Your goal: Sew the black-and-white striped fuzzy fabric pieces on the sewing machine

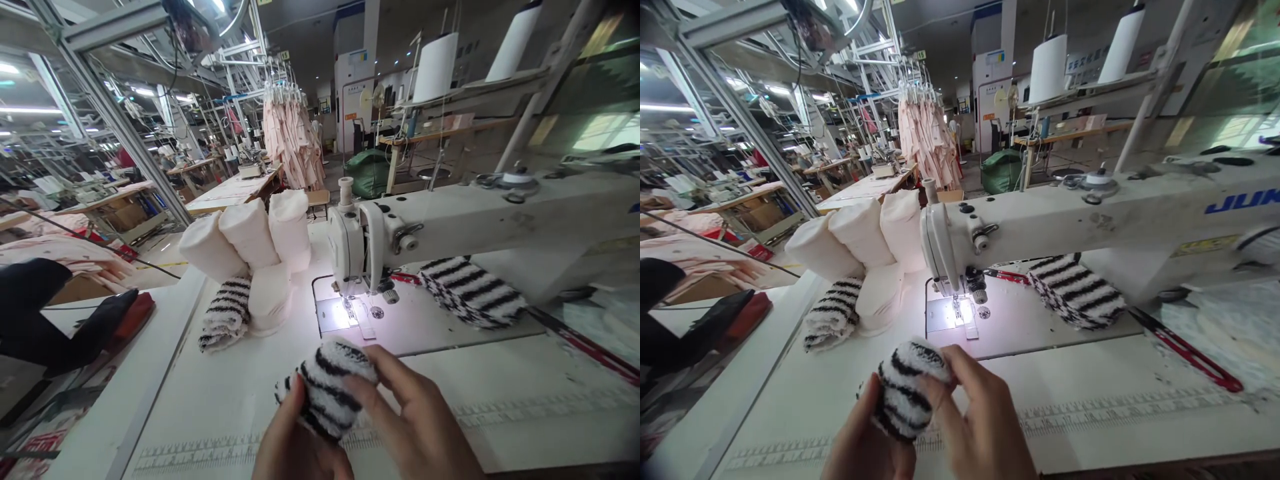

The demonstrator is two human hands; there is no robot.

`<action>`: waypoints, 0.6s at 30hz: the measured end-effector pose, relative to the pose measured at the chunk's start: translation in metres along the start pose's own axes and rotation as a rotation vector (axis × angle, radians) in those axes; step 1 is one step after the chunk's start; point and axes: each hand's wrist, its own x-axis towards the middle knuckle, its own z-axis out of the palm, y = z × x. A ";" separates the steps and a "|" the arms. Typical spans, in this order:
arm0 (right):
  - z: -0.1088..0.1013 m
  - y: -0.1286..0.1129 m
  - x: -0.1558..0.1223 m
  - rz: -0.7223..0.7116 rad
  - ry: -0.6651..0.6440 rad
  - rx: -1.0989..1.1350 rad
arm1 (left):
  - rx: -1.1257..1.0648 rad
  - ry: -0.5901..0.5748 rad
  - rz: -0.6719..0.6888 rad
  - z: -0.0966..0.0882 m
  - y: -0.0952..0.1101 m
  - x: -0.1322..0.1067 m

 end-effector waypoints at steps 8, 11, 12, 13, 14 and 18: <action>0.017 0.008 0.015 -0.198 -0.020 -0.065 | 0.903 0.396 0.635 -0.001 0.006 -0.013; 0.052 0.020 0.004 -0.199 -0.100 0.020 | 1.077 0.464 0.666 0.002 0.025 -0.012; 0.060 0.025 -0.002 -0.140 -0.128 0.077 | 1.110 0.565 0.707 -0.002 0.040 -0.012; 0.067 0.031 -0.007 -0.085 -0.156 0.127 | 1.143 0.670 0.760 -0.008 0.060 -0.011; 0.071 0.038 -0.012 -0.044 -0.173 0.161 | 1.201 0.734 0.782 -0.015 0.083 -0.010; 0.066 0.059 -0.021 -0.034 -0.130 0.154 | 1.754 0.758 0.721 -0.041 0.169 0.004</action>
